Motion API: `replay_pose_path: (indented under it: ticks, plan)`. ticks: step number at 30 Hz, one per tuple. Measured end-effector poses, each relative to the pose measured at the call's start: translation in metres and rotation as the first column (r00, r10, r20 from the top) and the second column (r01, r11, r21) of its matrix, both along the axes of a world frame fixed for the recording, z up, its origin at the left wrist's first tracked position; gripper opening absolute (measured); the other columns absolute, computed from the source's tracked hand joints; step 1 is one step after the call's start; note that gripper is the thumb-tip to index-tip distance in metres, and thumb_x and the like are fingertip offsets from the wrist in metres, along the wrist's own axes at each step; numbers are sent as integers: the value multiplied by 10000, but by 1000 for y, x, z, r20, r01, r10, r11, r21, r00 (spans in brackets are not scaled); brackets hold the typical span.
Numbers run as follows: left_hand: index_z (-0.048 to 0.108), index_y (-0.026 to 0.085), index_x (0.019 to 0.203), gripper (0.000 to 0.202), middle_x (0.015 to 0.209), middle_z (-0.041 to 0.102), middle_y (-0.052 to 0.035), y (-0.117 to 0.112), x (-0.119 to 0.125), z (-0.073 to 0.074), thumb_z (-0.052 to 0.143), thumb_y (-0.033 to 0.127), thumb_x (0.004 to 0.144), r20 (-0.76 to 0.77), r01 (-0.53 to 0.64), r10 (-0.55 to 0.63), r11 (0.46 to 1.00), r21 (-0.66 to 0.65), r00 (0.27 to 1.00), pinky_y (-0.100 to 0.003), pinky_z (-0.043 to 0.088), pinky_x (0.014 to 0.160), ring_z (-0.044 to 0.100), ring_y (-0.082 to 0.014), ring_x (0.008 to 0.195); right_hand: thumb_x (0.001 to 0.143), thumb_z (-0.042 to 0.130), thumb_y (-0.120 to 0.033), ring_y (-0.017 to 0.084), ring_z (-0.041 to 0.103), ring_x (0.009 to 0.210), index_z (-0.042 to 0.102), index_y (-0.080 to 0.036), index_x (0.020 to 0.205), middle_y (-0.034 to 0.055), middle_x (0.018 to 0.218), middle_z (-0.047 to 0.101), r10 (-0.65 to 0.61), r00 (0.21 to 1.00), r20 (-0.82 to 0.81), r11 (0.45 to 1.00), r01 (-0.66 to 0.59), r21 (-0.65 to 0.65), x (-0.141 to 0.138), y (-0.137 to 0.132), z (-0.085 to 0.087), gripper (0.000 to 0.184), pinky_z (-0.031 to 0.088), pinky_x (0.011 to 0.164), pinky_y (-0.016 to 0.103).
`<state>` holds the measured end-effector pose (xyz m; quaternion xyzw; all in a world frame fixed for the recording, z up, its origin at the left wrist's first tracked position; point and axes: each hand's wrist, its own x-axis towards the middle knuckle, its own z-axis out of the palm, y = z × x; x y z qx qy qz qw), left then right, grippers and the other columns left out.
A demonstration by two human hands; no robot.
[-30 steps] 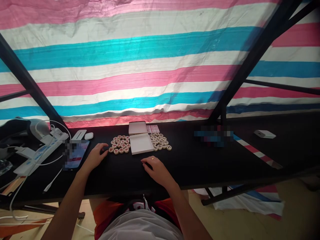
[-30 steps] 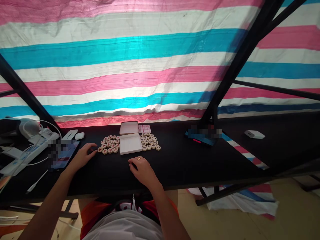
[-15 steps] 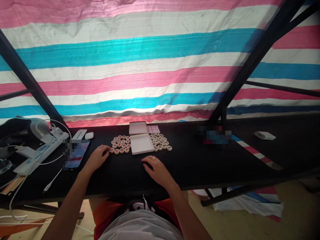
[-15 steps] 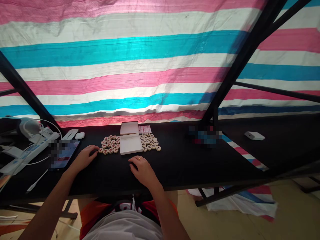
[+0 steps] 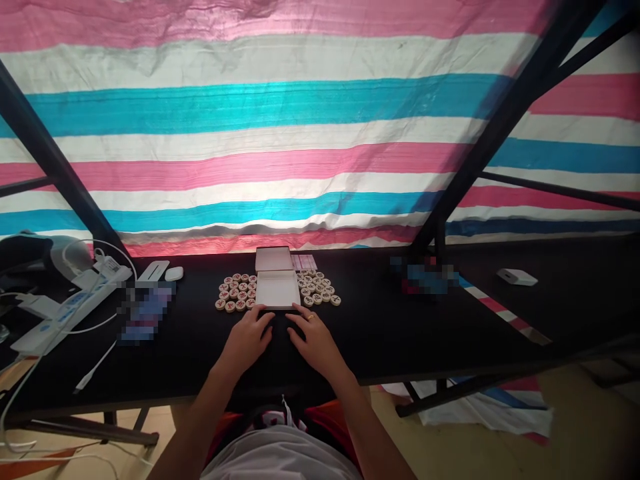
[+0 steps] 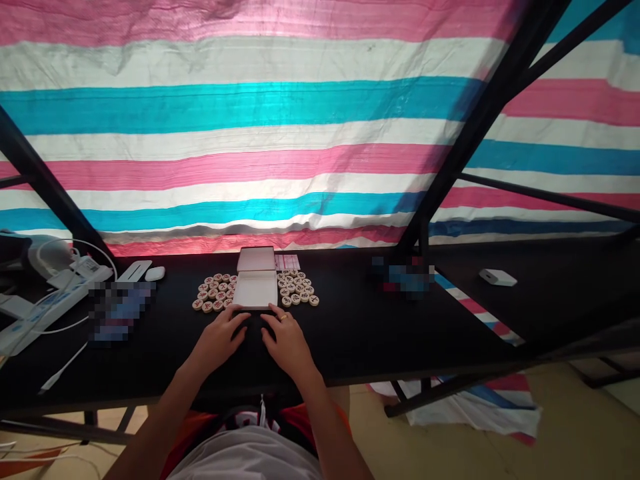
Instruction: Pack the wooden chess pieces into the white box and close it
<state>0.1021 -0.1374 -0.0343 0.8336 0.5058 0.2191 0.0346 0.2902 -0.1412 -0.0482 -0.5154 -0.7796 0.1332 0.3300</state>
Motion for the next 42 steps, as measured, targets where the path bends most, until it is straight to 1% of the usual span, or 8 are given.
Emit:
replay_pose_path:
  ticks: [5, 9, 12, 15, 18, 28, 35, 42]
  plan:
    - [583, 234, 1134, 301, 1256, 505, -97, -3, -7, -9, 431, 215, 874, 3, 9, -9, 998, 57, 1000, -383, 467, 920, 532, -239, 1086, 855, 478, -250, 229, 510, 1117, 612, -224, 1141, 95, 1303, 493, -21, 996, -86, 1000, 22, 8, 2, -1, 4, 317, 427, 969, 402]
    - [567, 239, 1169, 326, 1294, 484, -87, -7, -6, -9, 436, 200, 872, -12, 6, -5, 993, 115, 1000, -375, 482, 903, 552, -223, 1054, 860, 442, -258, 238, 490, 1127, 621, -195, 1099, 118, 1267, 493, -279, 936, -216, 949, 303, 87, 7, 4, -1, 305, 422, 959, 406]
    - [522, 230, 1246, 380, 1351, 452, -93, -6, -5, -9, 434, 201, 878, -44, -1, 8, 988, 158, 999, -384, 471, 920, 541, -231, 1084, 854, 437, -233, 259, 475, 1136, 624, -185, 1107, 123, 1259, 514, -407, 908, -102, 906, 415, 77, 7, 8, -6, 318, 421, 934, 413]
    - [446, 248, 1331, 448, 1407, 406, -88, -4, -4, -9, 428, 208, 886, -86, 10, 4, 986, 164, 996, -395, 470, 911, 544, -237, 1076, 856, 428, -199, 270, 452, 1176, 607, -188, 1159, 116, 1290, 518, -405, 909, 98, 914, 402, 57, 2, 9, -8, 351, 419, 906, 401]
    - [473, 253, 1312, 429, 1389, 438, -71, -3, -4, -9, 434, 215, 886, -115, 9, 8, 988, 152, 993, -397, 483, 877, 559, -236, 1021, 870, 418, -206, 256, 460, 1172, 603, -187, 1168, 110, 1291, 529, -400, 898, 182, 916, 400, 41, -2, 8, -6, 351, 413, 898, 383]
    - [578, 225, 1189, 333, 1331, 484, -84, -5, -5, -9, 446, 214, 884, -107, 9, 8, 988, 154, 994, -399, 485, 881, 547, -233, 1028, 854, 460, -247, 247, 495, 1107, 621, -194, 1140, 122, 1221, 558, -414, 894, 171, 910, 413, 45, 1, 6, -4, 332, 420, 854, 351]
    - [599, 233, 1165, 323, 1312, 504, -87, -5, -5, -10, 453, 212, 878, -91, 20, -3, 983, 182, 996, -393, 491, 874, 561, -228, 1017, 867, 440, -234, 262, 450, 1164, 642, -208, 1112, 110, 1303, 506, -404, 892, 203, 914, 400, 61, 0, 6, -4, 318, 413, 864, 367]
    - [606, 232, 1141, 294, 1313, 501, -87, -7, -5, -7, 461, 246, 886, -86, 16, -2, 987, 158, 996, -404, 490, 877, 555, -239, 1037, 841, 482, -225, 224, 528, 939, 637, -189, 963, 100, 1060, 590, -426, 885, 186, 904, 426, 41, 0, 6, -1, 201, 413, 800, 326]
